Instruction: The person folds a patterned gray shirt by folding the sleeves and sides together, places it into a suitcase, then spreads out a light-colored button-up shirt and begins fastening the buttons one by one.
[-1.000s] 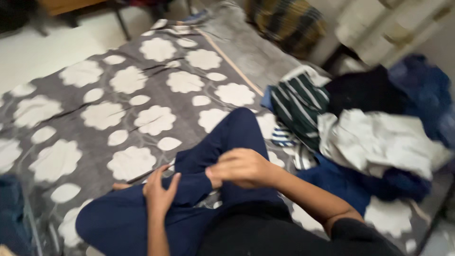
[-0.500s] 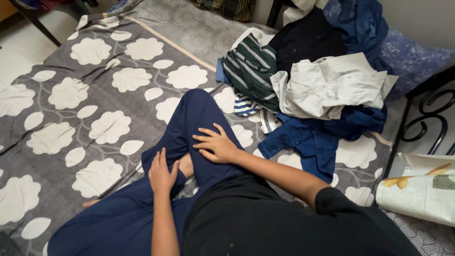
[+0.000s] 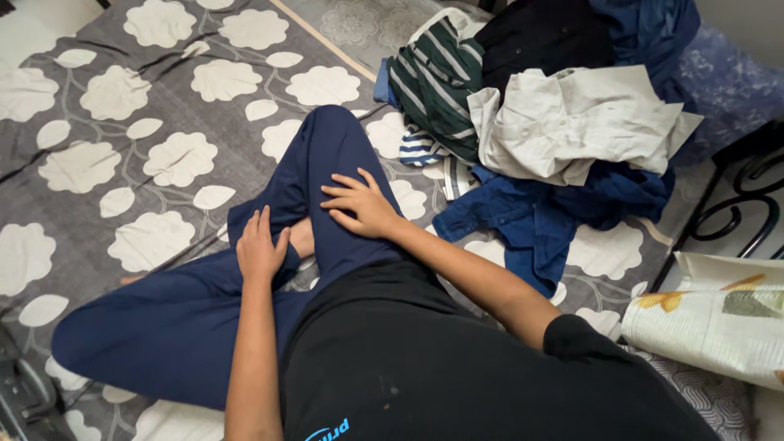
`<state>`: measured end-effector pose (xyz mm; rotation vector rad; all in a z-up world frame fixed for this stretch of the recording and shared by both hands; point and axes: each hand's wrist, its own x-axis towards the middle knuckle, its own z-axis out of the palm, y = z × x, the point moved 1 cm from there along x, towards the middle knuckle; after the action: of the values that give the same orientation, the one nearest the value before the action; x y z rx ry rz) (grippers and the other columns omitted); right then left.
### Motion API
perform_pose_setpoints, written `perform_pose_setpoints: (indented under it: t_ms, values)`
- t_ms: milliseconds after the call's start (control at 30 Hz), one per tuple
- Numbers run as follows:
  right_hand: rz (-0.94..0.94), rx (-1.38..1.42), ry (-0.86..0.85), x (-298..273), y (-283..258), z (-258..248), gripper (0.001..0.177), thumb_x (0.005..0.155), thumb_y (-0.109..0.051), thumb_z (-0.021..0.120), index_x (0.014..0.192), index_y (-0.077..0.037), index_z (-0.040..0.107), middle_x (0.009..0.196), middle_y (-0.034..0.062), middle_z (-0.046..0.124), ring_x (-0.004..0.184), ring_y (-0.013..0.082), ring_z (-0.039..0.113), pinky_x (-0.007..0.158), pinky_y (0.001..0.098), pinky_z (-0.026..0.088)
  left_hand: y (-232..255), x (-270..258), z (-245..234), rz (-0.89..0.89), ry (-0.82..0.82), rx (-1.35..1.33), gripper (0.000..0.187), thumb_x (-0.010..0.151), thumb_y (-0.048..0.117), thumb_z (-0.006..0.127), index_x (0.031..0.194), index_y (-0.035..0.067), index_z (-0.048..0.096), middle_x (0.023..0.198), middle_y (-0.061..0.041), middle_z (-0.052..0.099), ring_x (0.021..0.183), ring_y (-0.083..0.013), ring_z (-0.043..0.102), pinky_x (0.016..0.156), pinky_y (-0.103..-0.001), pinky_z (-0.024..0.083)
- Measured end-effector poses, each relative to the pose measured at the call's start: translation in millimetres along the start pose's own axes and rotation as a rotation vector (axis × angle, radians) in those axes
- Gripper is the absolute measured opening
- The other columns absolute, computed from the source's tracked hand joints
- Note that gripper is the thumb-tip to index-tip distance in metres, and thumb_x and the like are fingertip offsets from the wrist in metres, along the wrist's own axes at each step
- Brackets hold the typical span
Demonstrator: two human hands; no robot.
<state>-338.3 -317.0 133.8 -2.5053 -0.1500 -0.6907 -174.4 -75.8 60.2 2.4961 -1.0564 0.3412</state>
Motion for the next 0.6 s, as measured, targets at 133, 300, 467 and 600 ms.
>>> perform_pose_setpoints:
  t_ms: [133, 300, 467, 600]
  values:
    - [-0.010, 0.036, 0.015, -2.7, 4.8, 1.9, 0.023, 0.096, -0.029, 0.067, 0.114, -0.020, 0.078, 0.139, 0.0024, 0.067, 0.145, 0.0254, 0.048, 0.124, 0.0600, 0.017, -1.2, -5.0, 1.8, 0.010, 0.010, -0.001, 0.067, 0.092, 0.040, 0.069, 0.148, 0.005, 0.054, 0.146, -0.024, 0.057, 0.132, -0.0401, 0.055, 0.102, -0.050, 0.048]
    - [-0.077, -0.067, 0.004, -3.5, -6.0, -2.9, 0.024, 0.096, -0.028, 0.067, 0.115, -0.018, 0.077, 0.137, 0.0035, 0.068, 0.143, 0.0262, 0.049, 0.121, 0.0630, 0.020, -1.6, -3.2, 1.0, 0.026, 0.033, 0.013, 0.065, 0.093, 0.040, 0.068, 0.147, 0.005, 0.054, 0.145, -0.025, 0.058, 0.131, -0.0407, 0.055, 0.103, -0.049, 0.048]
    - [-0.173, 0.040, -0.388, -8.8, -18.4, -59.1, 0.019, 0.088, -0.024, 0.072, 0.104, -0.017, 0.080, 0.111, 0.0013, 0.077, 0.117, 0.0204, 0.066, 0.110, 0.0612, 0.036, -0.1, -3.3, -1.0, 0.027, 0.020, -0.003, 0.065, 0.093, 0.040, 0.069, 0.146, 0.004, 0.054, 0.144, -0.025, 0.058, 0.131, -0.0409, 0.055, 0.103, -0.049, 0.048]
    - [-0.077, 0.145, -0.088, -16.4, 9.7, -123.9, 0.018, 0.086, -0.015, 0.074, 0.102, -0.009, 0.077, 0.098, 0.0071, 0.076, 0.092, 0.0249, 0.073, 0.082, 0.0348, 0.056, 0.4, -3.9, 0.7, 0.002, 0.022, -0.009, 0.065, 0.093, 0.039, 0.069, 0.146, 0.005, 0.055, 0.145, -0.024, 0.058, 0.131, -0.0407, 0.056, 0.102, -0.050, 0.048]
